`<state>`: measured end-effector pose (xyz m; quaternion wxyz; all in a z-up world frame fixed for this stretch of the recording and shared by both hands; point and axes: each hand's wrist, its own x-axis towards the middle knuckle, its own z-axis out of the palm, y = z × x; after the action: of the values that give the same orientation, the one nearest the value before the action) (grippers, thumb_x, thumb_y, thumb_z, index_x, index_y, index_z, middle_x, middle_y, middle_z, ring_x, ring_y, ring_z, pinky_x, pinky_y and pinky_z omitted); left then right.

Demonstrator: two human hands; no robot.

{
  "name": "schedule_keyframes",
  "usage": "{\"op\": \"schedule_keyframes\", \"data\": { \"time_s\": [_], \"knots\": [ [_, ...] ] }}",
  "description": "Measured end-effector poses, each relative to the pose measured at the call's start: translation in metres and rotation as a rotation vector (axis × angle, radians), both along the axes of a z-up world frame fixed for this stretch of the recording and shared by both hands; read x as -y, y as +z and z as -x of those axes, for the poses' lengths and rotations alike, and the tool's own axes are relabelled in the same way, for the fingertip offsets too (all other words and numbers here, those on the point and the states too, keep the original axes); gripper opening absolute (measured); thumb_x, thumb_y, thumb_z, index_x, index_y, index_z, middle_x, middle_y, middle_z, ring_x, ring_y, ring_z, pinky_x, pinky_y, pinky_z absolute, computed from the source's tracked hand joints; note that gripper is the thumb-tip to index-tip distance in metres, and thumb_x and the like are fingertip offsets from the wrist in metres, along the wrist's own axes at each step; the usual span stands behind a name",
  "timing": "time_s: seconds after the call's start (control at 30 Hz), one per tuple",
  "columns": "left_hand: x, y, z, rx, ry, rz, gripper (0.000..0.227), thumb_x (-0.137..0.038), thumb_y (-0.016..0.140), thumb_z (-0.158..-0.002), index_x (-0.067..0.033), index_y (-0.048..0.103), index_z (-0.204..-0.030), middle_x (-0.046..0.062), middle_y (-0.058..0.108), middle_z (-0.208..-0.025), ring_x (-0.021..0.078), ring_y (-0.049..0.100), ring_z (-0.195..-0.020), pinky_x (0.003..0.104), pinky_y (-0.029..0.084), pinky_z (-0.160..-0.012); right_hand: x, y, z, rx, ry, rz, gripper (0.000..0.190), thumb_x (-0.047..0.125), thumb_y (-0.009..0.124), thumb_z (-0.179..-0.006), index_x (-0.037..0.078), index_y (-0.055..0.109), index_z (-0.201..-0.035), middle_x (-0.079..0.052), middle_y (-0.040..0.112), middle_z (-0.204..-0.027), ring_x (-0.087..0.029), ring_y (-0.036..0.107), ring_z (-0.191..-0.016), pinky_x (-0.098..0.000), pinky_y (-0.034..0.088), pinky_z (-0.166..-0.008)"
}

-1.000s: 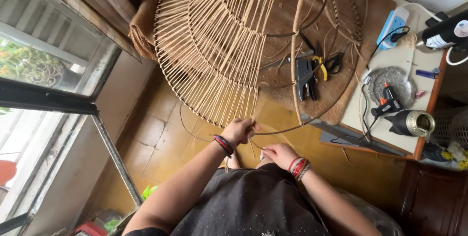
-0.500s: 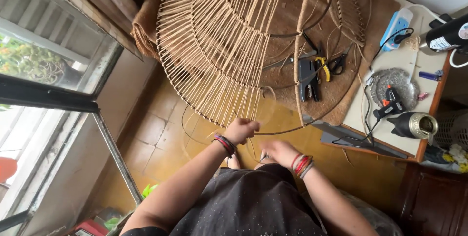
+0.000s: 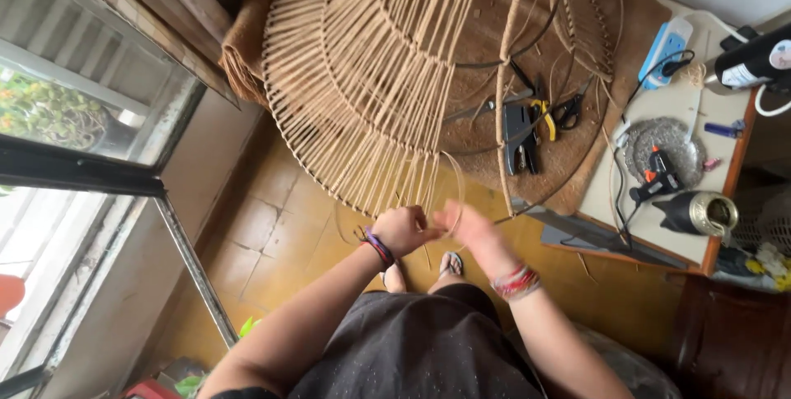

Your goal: Weaving and securing wicker strands onto a large conical lampshade frame.

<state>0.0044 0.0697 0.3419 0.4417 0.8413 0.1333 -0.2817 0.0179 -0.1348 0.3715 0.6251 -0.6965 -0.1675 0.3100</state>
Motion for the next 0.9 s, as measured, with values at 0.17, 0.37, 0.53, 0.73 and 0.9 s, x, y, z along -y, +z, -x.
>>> {"op": "schedule_keyframes", "data": {
  "time_s": [0.17,0.37,0.53,0.73,0.9],
  "knots": [
    [0.016,0.009,-0.002,-0.15,0.269,0.401,0.025,-0.033,0.062,-0.089,-0.014,0.078,-0.089,0.007,0.069,-0.064,0.013,0.052,-0.038,0.022,0.047,-0.037,0.015,-0.003,-0.007,0.086,0.089,-0.038,0.021,0.003,0.062,-0.088,0.008,0.082,-0.089,-0.009,0.076,-0.097,-0.023,0.069,-0.098,-0.0395,0.053,-0.094],
    [-0.001,-0.003,-0.005,-0.052,0.194,0.522,0.024,-0.032,0.065,-0.092,-0.0099,0.073,-0.089,0.006,0.063,-0.058,0.0088,0.046,-0.04,0.018,0.037,-0.035,-0.02,0.066,-0.002,0.039,0.024,0.386,0.03,0.027,0.067,-0.094,0.004,0.076,-0.111,-0.022,0.077,-0.104,-0.039,0.071,-0.107,-0.0498,0.053,-0.098],
    [0.01,-0.024,0.01,0.144,-0.187,-0.134,0.047,-0.067,0.071,-0.078,-0.0267,0.069,-0.103,0.0,0.078,-0.093,0.0284,0.075,-0.093,0.042,0.059,-0.082,0.004,0.038,-0.002,-0.172,-0.225,-0.392,0.02,0.012,0.056,-0.097,-0.001,0.071,-0.099,-0.016,0.068,-0.09,-0.032,0.072,-0.094,-0.0441,0.055,-0.086],
    [0.006,0.014,-0.002,-0.116,0.448,0.752,0.031,-0.032,0.058,-0.094,-0.0068,0.076,-0.098,0.012,0.069,-0.065,0.0109,0.049,-0.039,0.021,0.044,-0.04,0.026,-0.027,0.012,0.35,0.366,0.864,0.024,0.034,0.062,-0.096,0.025,0.077,-0.113,-0.003,0.077,-0.111,-0.026,0.07,-0.112,-0.0406,0.053,-0.101],
    [0.01,-0.003,0.01,0.12,-0.198,-0.063,0.046,-0.065,0.07,-0.076,-0.025,0.074,-0.098,0.001,0.074,-0.081,0.0283,0.075,-0.084,0.04,0.058,-0.074,-0.01,0.081,0.006,-0.313,-0.341,-0.026,0.041,0.017,0.043,-0.099,0.001,0.058,-0.133,-0.019,0.07,-0.112,-0.028,0.066,-0.114,-0.0445,0.048,-0.109]
  ]
}}
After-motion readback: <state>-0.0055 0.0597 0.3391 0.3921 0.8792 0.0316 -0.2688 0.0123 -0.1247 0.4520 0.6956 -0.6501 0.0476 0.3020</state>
